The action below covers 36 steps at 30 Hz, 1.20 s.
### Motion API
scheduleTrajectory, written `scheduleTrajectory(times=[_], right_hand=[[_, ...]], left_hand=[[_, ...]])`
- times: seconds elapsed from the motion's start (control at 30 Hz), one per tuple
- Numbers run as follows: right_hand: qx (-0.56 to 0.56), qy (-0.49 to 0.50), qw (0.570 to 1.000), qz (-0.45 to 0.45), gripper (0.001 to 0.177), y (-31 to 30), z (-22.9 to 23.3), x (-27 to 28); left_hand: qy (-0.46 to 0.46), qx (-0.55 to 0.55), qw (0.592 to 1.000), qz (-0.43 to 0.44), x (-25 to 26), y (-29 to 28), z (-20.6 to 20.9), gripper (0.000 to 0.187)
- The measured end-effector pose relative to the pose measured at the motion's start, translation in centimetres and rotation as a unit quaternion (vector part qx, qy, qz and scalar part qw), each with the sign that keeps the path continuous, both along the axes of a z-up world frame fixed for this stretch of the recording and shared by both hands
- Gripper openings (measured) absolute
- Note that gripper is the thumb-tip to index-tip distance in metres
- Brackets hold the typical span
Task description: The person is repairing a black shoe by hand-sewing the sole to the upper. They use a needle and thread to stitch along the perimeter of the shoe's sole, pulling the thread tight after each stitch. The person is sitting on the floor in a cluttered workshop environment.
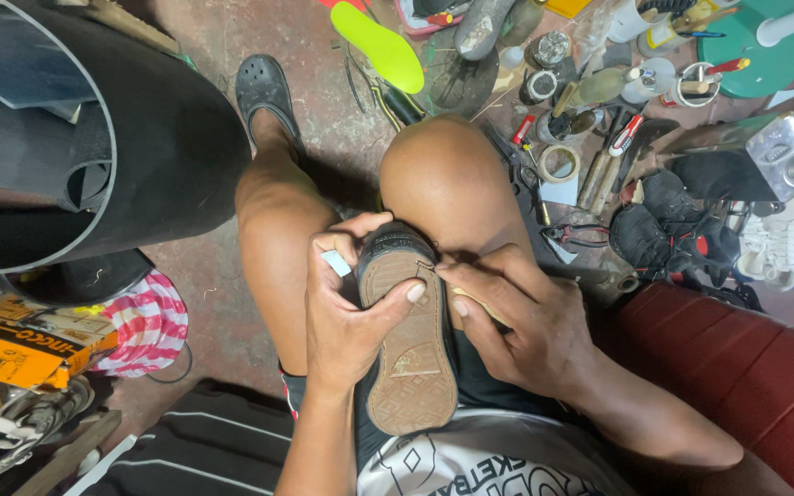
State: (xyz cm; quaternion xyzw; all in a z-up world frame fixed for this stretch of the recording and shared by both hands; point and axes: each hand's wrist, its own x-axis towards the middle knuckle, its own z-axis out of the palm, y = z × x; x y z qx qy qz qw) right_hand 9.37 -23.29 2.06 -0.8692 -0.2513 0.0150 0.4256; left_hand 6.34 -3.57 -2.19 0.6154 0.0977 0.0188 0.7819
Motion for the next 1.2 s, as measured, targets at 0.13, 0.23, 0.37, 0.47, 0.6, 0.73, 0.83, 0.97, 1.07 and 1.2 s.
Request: scheduleTrajectory(times=[0.13,0.23,0.37,0.47,0.6,0.73,0.83,0.97,1.07,1.2], right_hand=[[-0.007,0.004,1.000,-0.013,0.030,-0.1,0.4,0.0],[-0.005,0.002,1.000,-0.008,0.030,0.0,0.7,0.1],[-0.005,0.002,1.000,-0.007,0.030,0.2,1.0,0.2],[-0.019,0.015,1.000,-0.008,0.030,0.2,1.2,0.2],[-0.035,0.006,0.999,-0.005,0.030,0.2,1.6,0.2],[-0.068,0.016,0.997,-0.013,0.031,0.1,2.3,-0.1],[-0.080,0.024,0.996,-0.015,0.032,0.1,2.5,-0.2],[-0.082,0.022,0.996,-0.017,0.035,0.1,2.5,-0.3],[-0.079,0.016,0.997,-0.020,0.034,0.2,2.3,-0.1],[-0.074,0.002,0.997,-0.027,0.032,0.4,1.9,0.3]], left_hand=[[-0.006,0.006,1.000,-0.002,0.0,-0.1,0.2,0.058],[-0.004,0.019,1.000,-0.001,0.0,-0.1,0.3,0.059],[0.002,0.004,1.000,0.003,0.1,-0.3,0.5,0.058],[0.009,-0.005,1.000,0.005,0.1,-0.3,0.6,0.058],[0.001,0.019,1.000,0.005,0.2,-0.4,0.7,0.059],[0.005,0.036,0.999,0.008,0.2,-0.7,0.8,0.059],[0.008,0.048,0.999,0.011,0.2,-0.9,0.9,0.059],[0.007,0.062,0.998,0.012,0.3,-0.9,0.8,0.061],[0.015,0.059,0.998,0.015,0.4,-0.9,0.5,0.061],[0.009,0.101,0.995,0.012,0.7,-0.9,0.2,0.063]])
